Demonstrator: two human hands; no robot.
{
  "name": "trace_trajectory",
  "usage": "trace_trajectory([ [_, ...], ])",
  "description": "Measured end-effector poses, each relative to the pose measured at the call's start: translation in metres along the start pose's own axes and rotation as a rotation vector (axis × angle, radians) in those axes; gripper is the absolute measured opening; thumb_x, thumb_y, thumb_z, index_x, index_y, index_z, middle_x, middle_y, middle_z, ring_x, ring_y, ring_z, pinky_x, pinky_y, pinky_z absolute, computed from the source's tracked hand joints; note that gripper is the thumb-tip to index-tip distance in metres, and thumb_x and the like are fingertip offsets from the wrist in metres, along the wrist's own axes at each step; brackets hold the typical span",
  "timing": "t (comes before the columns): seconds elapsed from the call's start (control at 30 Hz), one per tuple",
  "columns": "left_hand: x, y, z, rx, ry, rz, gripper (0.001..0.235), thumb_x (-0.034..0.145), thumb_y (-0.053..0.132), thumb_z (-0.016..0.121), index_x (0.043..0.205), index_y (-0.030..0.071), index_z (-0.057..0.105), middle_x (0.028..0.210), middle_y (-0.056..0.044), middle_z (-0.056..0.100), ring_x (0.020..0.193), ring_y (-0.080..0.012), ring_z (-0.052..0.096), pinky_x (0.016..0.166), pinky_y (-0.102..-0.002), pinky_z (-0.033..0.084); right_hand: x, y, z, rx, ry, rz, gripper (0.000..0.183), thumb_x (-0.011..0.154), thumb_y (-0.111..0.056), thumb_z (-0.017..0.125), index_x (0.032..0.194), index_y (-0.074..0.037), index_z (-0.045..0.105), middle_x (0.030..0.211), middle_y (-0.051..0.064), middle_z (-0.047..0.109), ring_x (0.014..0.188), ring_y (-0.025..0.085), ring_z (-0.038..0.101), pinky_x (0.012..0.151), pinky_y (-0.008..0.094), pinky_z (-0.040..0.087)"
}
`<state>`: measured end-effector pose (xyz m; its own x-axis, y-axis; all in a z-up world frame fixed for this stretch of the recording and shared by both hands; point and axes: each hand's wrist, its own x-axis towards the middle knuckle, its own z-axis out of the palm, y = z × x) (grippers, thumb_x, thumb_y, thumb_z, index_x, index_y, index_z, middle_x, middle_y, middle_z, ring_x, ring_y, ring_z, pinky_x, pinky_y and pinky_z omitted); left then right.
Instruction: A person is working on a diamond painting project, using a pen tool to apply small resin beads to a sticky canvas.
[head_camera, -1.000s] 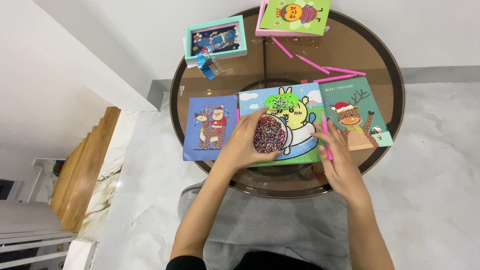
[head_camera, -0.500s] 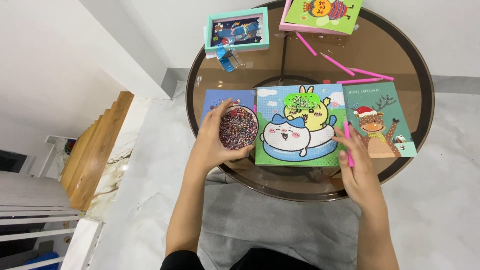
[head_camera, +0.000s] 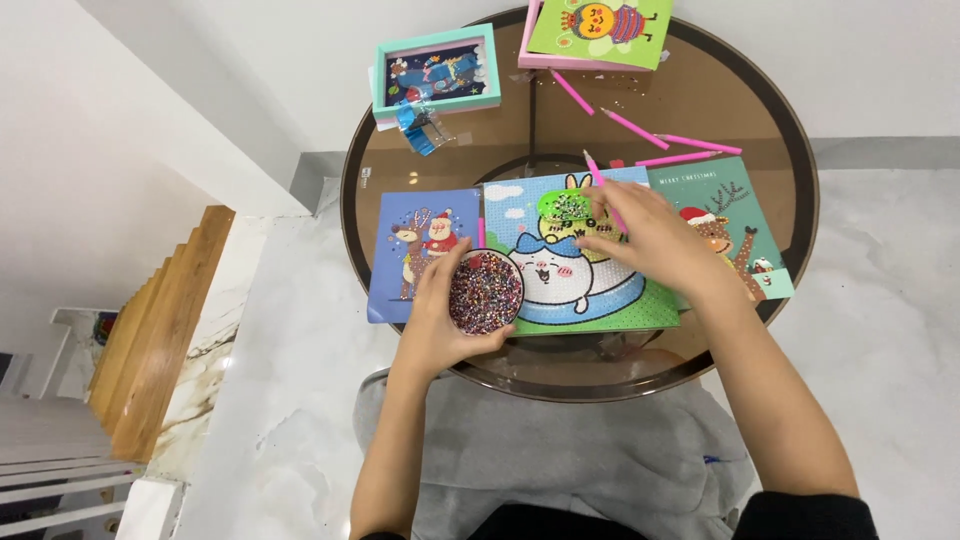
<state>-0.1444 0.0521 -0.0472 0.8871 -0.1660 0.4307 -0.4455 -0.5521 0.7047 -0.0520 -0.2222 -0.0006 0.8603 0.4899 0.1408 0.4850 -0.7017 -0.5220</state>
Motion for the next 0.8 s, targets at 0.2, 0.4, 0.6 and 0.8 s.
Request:
trace_trajectory([
  [0.2, -0.004, -0.004, 0.007, -0.006, -0.006, -0.005, 0.107, 0.054, 0.037, 0.089, 0.143, 0.008, 0.038, 0.136, -0.013, 0.053, 0.122, -0.0371, 0.047, 0.105, -0.055, 0.037, 0.038, 0.021, -0.004, 0.151, -0.047, -0.122, 0.046, 0.062, -0.021, 0.087, 0.086, -0.007, 0.049, 0.115, 0.023, 0.066, 0.113, 0.045, 0.058, 0.098, 0.054, 0.039],
  [0.4, -0.004, -0.005, 0.007, -0.01, -0.015, -0.01, 0.106, 0.052, 0.038, 0.091, 0.14, 0.008, 0.041, 0.136, -0.013, 0.053, 0.121, -0.0368, 0.048, 0.105, -0.054, 0.037, 0.036, 0.032, 0.009, 0.183, 0.019, -0.175, 0.044, 0.067, -0.027, 0.085, 0.082, -0.006, 0.05, 0.111, 0.027, 0.064, 0.123, 0.048, 0.05, 0.103, 0.062, 0.032],
  [0.6, -0.001, -0.001, 0.006, -0.012, 0.0, 0.009, 0.102, 0.051, 0.035, 0.091, 0.136, 0.005, 0.043, 0.135, -0.013, 0.054, 0.12, -0.0375, 0.049, 0.105, -0.054, 0.038, 0.036, 0.036, 0.006, 0.214, -0.002, -0.121, 0.035, 0.072, -0.021, 0.083, 0.079, -0.008, 0.05, 0.111, 0.02, 0.067, 0.125, 0.042, 0.051, 0.105, 0.06, 0.031],
  [0.8, -0.002, -0.004, 0.008, -0.02, 0.046, 0.042, 0.1, 0.05, 0.034, 0.092, 0.133, 0.003, 0.045, 0.133, -0.014, 0.056, 0.12, -0.0373, 0.051, 0.105, -0.052, 0.039, 0.034, 0.029, -0.003, 0.273, 0.042, -0.093, 0.031, 0.075, -0.017, 0.08, 0.08, -0.009, 0.051, 0.113, 0.018, 0.067, 0.122, 0.043, 0.053, 0.103, 0.064, 0.031],
])
